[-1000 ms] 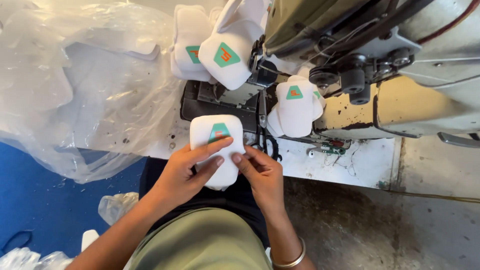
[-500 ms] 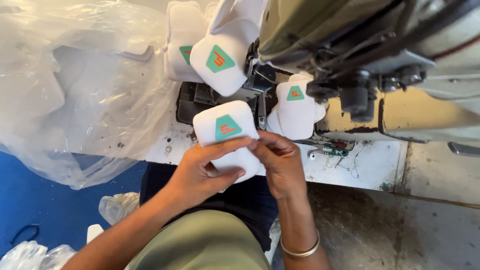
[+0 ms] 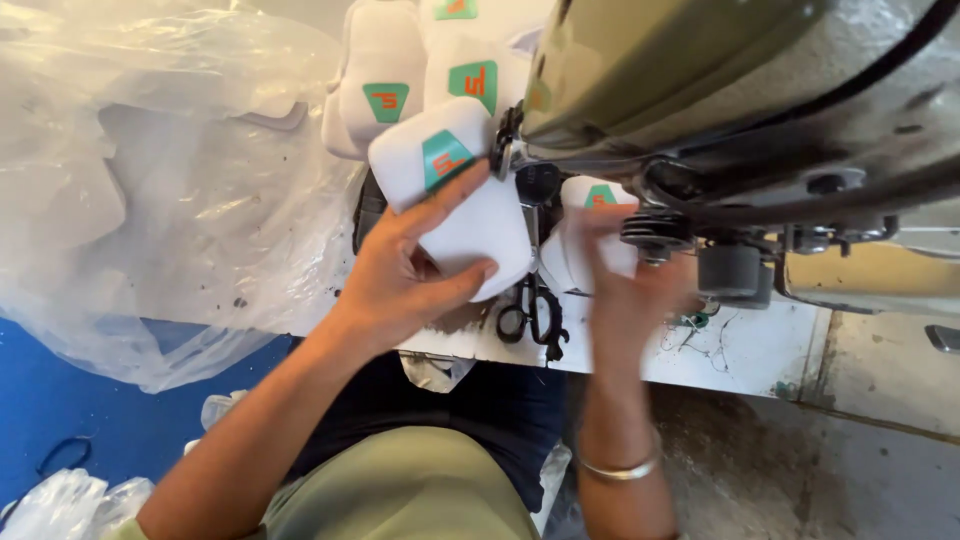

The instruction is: The person uses a sewing machine to stitch white fabric parts that have green and orange labels. They repeatedly pick up parts from a plastic bag, guide them under the machine's needle, and then place the finished pieces onto a pile on the table.

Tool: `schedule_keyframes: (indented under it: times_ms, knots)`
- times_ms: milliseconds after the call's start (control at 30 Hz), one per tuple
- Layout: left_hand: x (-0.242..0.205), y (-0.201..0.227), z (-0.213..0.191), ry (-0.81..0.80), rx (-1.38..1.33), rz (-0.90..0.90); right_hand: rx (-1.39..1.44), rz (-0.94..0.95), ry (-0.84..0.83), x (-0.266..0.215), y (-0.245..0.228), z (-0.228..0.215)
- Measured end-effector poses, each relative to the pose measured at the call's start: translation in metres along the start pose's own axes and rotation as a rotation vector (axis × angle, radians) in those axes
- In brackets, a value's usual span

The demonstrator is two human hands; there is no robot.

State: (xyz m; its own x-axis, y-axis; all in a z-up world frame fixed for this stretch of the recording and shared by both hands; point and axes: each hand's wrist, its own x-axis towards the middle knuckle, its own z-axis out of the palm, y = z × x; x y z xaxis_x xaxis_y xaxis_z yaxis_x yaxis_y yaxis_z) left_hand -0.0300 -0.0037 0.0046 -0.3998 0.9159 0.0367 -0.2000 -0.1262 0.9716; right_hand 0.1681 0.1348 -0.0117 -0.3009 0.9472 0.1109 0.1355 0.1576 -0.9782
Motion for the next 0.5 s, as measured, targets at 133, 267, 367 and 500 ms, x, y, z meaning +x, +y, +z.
schedule_keyframes:
  times_ms: [133, 267, 367, 500]
  knots:
    - [0.014, 0.003, -0.017, -0.114, 0.018, -0.039, -0.707, -0.9, 0.641, 0.016, -0.017, -0.107]
    - [0.025, 0.008, -0.026, -0.215, -0.093, -0.115, -1.05, -0.842, 0.719, 0.009, 0.039, -0.166]
    - [0.019, 0.003, -0.029, -0.241, -0.129, -0.128, -1.043, -0.764, 0.736, 0.003, 0.055, -0.164]
    - [0.026, 0.008, -0.035, -0.25, -0.13, -0.173, -0.782, -0.776, 0.736, 0.004, 0.023, -0.145]
